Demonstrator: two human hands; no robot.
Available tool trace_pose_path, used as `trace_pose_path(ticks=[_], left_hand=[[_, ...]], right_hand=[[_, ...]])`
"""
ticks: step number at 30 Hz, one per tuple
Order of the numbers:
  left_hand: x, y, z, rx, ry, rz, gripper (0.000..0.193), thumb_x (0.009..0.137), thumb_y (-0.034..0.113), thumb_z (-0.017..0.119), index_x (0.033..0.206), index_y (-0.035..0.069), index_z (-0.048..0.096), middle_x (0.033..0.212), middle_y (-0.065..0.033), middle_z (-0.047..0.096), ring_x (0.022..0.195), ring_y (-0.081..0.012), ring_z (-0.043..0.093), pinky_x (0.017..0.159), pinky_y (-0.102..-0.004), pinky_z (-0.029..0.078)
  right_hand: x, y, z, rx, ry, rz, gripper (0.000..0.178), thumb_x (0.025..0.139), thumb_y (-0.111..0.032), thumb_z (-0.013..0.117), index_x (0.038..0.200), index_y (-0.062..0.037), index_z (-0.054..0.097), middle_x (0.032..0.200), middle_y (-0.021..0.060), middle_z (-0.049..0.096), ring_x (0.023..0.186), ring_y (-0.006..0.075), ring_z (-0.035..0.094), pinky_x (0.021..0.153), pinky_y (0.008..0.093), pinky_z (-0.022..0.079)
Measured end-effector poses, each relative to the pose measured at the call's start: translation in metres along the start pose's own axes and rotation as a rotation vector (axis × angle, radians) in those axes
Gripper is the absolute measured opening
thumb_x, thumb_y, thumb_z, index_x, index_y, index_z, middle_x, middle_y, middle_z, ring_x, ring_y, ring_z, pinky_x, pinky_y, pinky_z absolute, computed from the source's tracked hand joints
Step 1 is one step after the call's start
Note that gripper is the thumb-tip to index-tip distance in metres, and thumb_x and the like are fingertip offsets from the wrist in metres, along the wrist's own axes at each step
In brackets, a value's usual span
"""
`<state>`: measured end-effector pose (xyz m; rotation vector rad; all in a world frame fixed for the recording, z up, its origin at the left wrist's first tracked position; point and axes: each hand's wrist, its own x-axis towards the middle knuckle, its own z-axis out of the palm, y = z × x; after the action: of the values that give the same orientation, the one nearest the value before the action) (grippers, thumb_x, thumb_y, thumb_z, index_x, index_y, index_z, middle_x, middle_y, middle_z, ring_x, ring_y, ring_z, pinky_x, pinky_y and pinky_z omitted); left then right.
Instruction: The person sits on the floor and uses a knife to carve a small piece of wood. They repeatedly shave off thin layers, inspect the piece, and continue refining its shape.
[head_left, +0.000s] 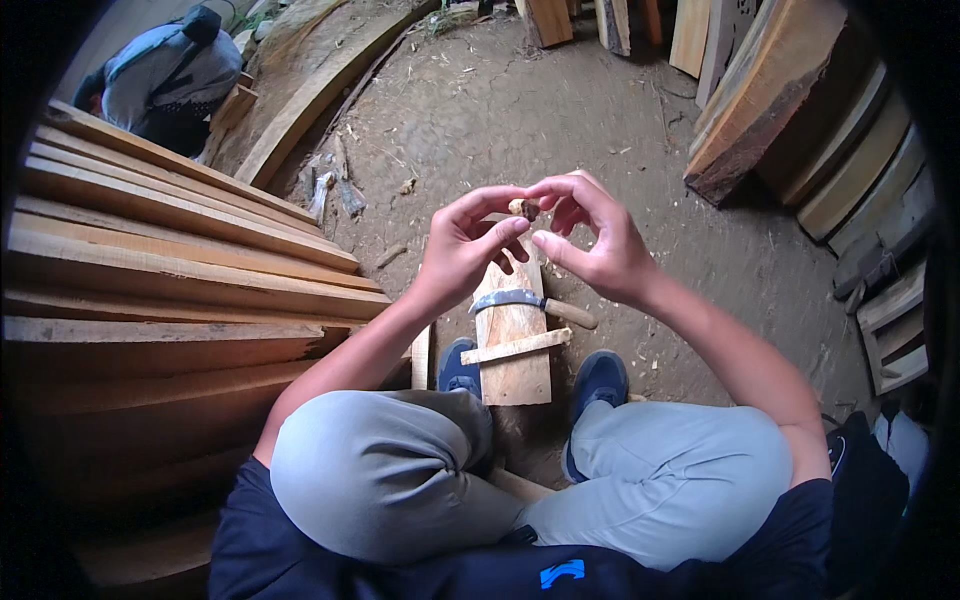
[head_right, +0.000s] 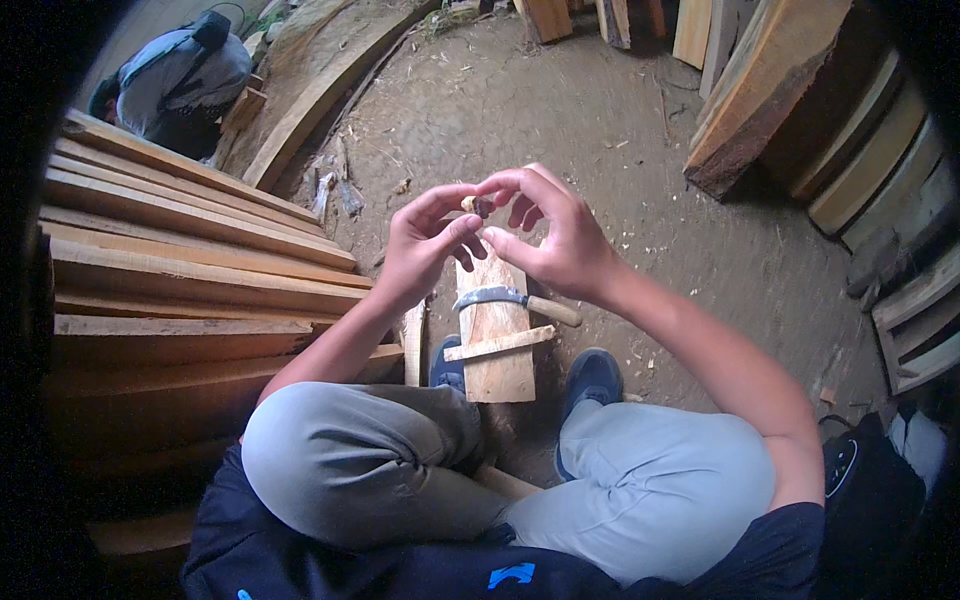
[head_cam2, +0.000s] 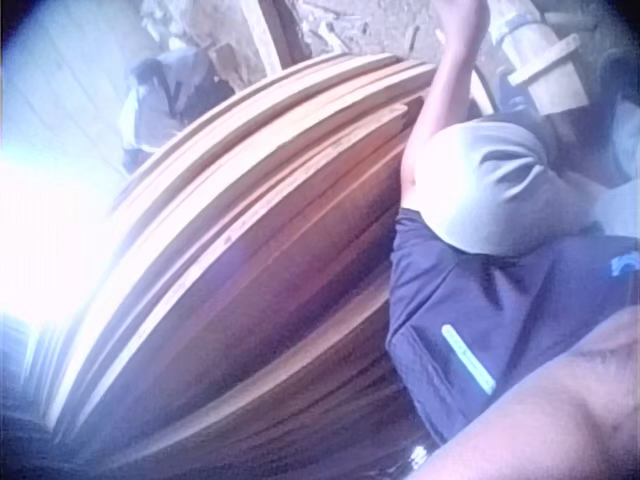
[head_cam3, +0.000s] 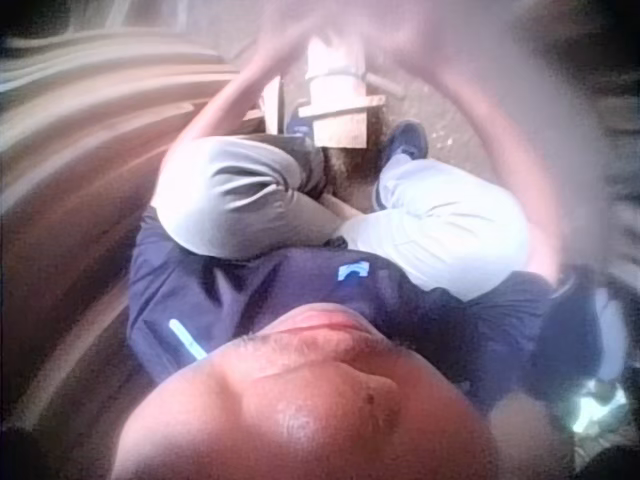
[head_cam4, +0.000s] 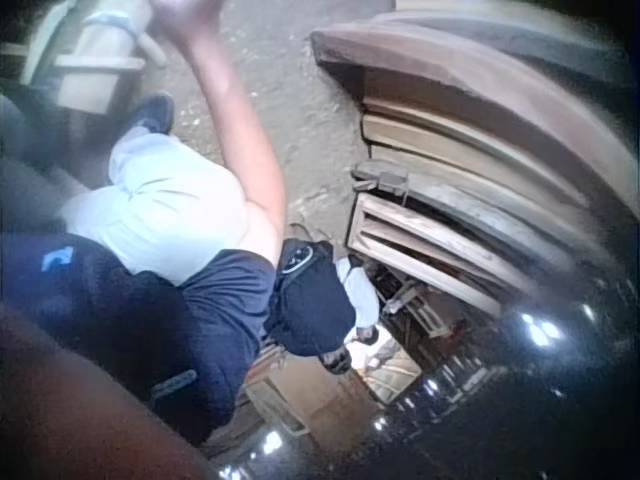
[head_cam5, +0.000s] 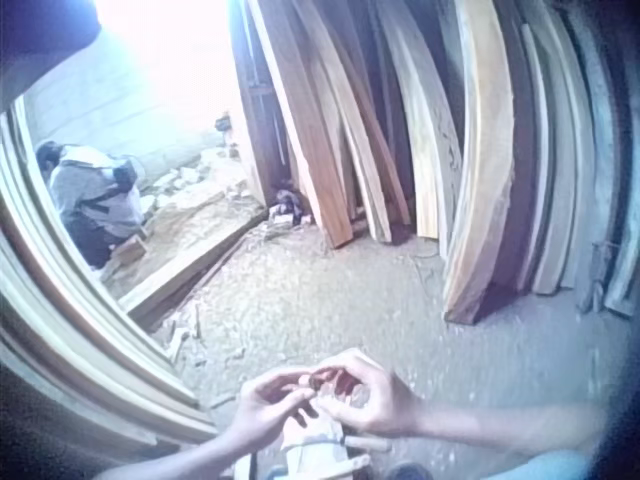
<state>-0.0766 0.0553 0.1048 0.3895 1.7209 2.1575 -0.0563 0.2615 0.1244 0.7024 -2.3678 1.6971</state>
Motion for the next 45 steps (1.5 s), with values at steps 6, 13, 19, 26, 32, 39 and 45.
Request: trace_pose_path(ticks=[6,13,19,26,32,39,45], left_hand=[[-0.002,-0.006,-0.007,0.003,-0.046,-0.056,0.037,0.096,0.011,0.067,0.128,0.0,0.054,0.104,-0.0107,0.068,0.074,-0.0159,0.068,0.054,-0.0256,0.056],[-0.002,-0.003,-0.001,-0.022,-0.143,-0.139,0.042,0.099,0.02,0.064,0.135,0.002,0.055,0.106,-0.0084,0.067,0.077,-0.0135,0.068,0.056,-0.0243,0.056],[-0.002,-0.02,-0.014,-0.055,-0.115,-0.202,0.039,0.102,0.023,0.06,0.135,0.001,0.057,0.108,-0.0088,0.067,0.077,-0.0142,0.066,0.057,-0.027,0.057],[-0.01,-0.032,-0.038,-0.003,-0.087,-0.346,0.04,0.103,0.026,0.057,0.135,0.002,0.056,0.116,-0.0116,0.066,0.08,-0.0157,0.071,0.06,-0.0262,0.059],[-0.021,-0.033,-0.051,0.146,-0.185,-0.479,0.034,0.102,0.023,0.06,0.128,0.003,0.057,0.111,-0.0124,0.069,0.069,-0.013,0.067,0.058,-0.0246,0.056],[-0.026,-0.049,-0.055,0.162,-0.238,-0.54,0.025,0.103,0.023,0.057,0.122,0.006,0.058,0.106,-0.0088,0.067,0.066,-0.0123,0.064,0.057,-0.0255,0.056],[-0.03,-0.068,-0.056,0.274,-0.151,-0.654,0.029,0.105,0.027,0.054,0.125,0.007,0.058,0.107,-0.0054,0.065,0.068,-0.011,0.065,0.059,-0.0254,0.055]], right_hand=[[0.0,0.006,0.0,-0.046,-0.029,0.035,0.032,0.085,-0.014,0.076,0.116,-0.0089,0.07,0.095,0.004,0.064,0.074,0.0096,0.062,0.067,0.0251,0.053],[-0.005,0.01,0.001,0.013,0.02,0.152,0.025,0.085,-0.012,0.078,0.107,-0.0055,0.068,0.089,0.0051,0.071,0.077,0.0093,0.068,0.068,0.0259,0.055],[-0.013,0.022,0.012,0.104,-0.006,0.21,0.034,0.086,-0.008,0.076,0.115,-0.0048,0.058,0.092,0.0051,0.069,0.077,0.0089,0.065,0.069,0.0257,0.054],[-0.082,0.083,0.043,-0.303,-0.277,0.382,0.06,0.085,-0.028,0.076,0.127,-0.006,0.04,0.109,0.0198,0.056,0.103,0.0364,0.061,0.088,0.0459,0.05],[-0.106,0.107,0.053,-0.321,-0.509,0.466,0.045,0.092,-0.022,0.068,0.119,-0.0016,0.039,0.11,0.0265,0.058,0.106,0.0453,0.06,0.088,0.0516,0.048],[-0.096,0.114,0.04,-0.245,-0.414,0.719,0.027,0.102,-0.017,0.051,0.121,-0.0027,0.039,0.085,0.0162,0.059,0.073,0.0281,0.061,0.064,0.044,0.046],[-0.096,0.136,0.001,-0.347,-0.156,0.824,0.033,0.1,-0.026,0.047,0.122,-0.0028,0.039,0.082,0.0091,0.055,0.065,0.0183,0.054,0.059,0.038,0.044]])
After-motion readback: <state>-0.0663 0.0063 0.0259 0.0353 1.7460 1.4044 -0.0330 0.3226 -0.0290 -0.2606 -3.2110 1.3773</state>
